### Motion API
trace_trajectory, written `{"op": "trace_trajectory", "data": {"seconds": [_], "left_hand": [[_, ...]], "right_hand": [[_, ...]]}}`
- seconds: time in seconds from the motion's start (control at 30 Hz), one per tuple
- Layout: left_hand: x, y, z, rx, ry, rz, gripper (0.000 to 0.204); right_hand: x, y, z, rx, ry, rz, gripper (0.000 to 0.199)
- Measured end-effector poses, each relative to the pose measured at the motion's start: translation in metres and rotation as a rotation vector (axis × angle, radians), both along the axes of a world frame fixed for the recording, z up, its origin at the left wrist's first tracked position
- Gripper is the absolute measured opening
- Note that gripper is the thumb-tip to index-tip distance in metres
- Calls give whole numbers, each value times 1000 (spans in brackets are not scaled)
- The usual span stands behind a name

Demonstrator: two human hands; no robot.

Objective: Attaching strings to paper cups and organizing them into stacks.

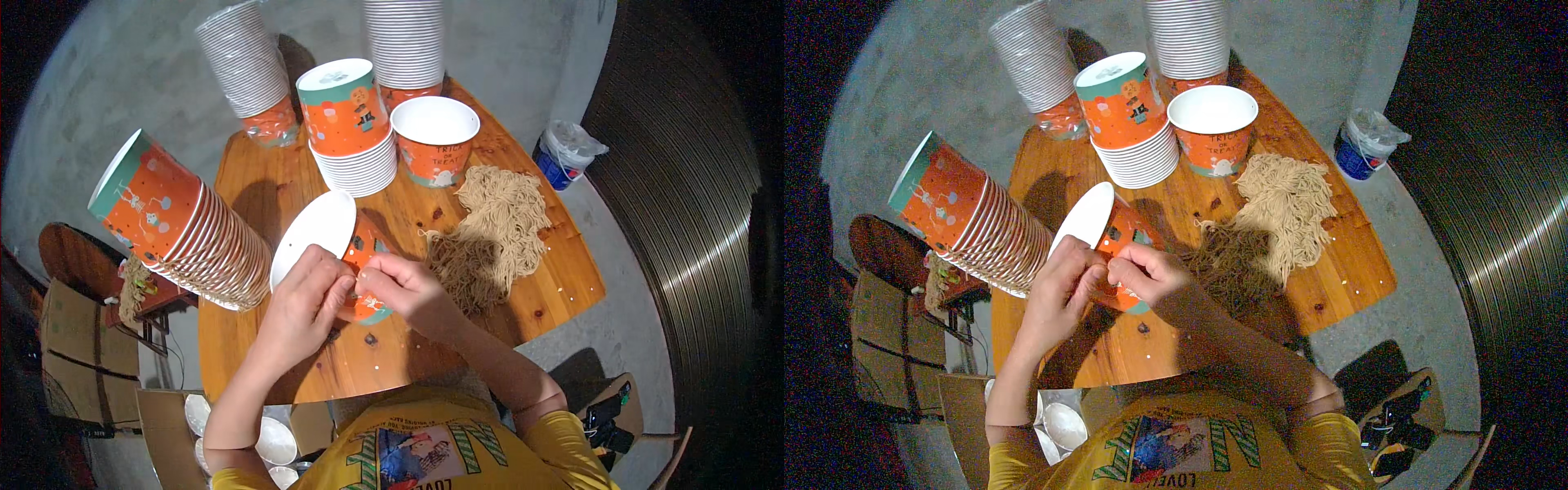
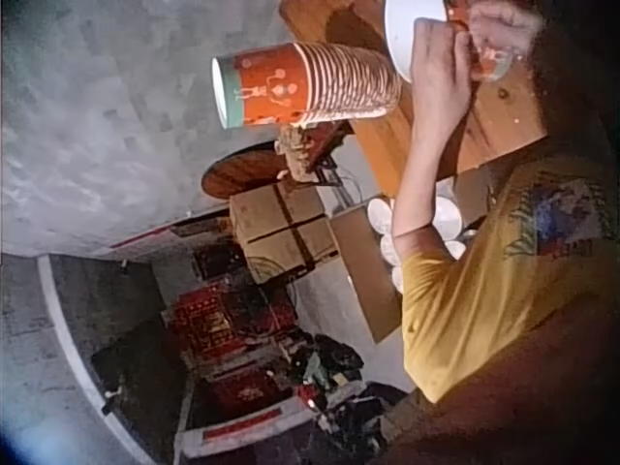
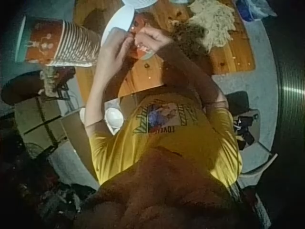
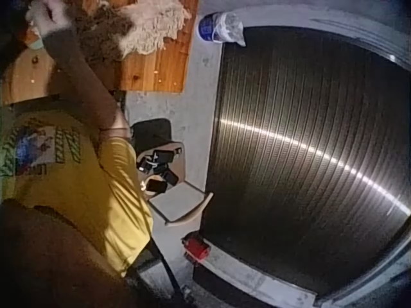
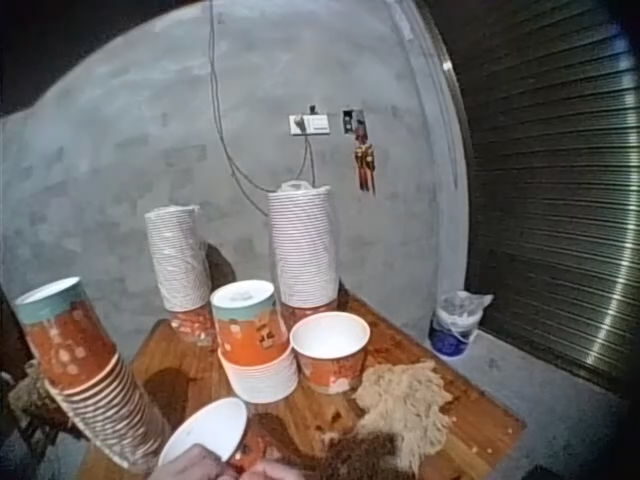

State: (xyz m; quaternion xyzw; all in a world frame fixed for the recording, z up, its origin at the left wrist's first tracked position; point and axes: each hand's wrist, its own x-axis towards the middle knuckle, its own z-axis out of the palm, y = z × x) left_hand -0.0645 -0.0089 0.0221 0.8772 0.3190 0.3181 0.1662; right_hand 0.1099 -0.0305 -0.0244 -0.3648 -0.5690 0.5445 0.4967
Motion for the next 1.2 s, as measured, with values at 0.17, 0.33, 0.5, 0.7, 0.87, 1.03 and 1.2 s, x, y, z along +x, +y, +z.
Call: {"op": "trace_trajectory", "data": {"seconds": [0.17, 0.33, 0.5, 0.7, 0.87, 1.03, 1.2], "left_hand": [[1, -2, 2, -67, -5, 12, 4], [0, -2, 2, -66, -11, 17, 6], [0, -3, 4, -81, -19, 23, 10], [3, -5, 7, -72, -31, 15, 16], [-3, -1, -2, 31, 16, -1, 12], [2, -5, -1, 74, 20, 15, 11], [2, -6, -1, 68, 13, 19, 11]], "right_hand": [[-2, 1, -9, -11, 37, -11, 14], [-3, 0, -8, -37, 49, -22, 10], [-4, -4, -3, 9, -95, -100, 7], [-4, -3, -7, 11, -78, -77, 8], [-7, 2, -19, 58, 51, -59, 13], [-2, 0, -16, -10, 50, -17, 12], [-6, -3, -13, -19, 122, -44, 5]]}}
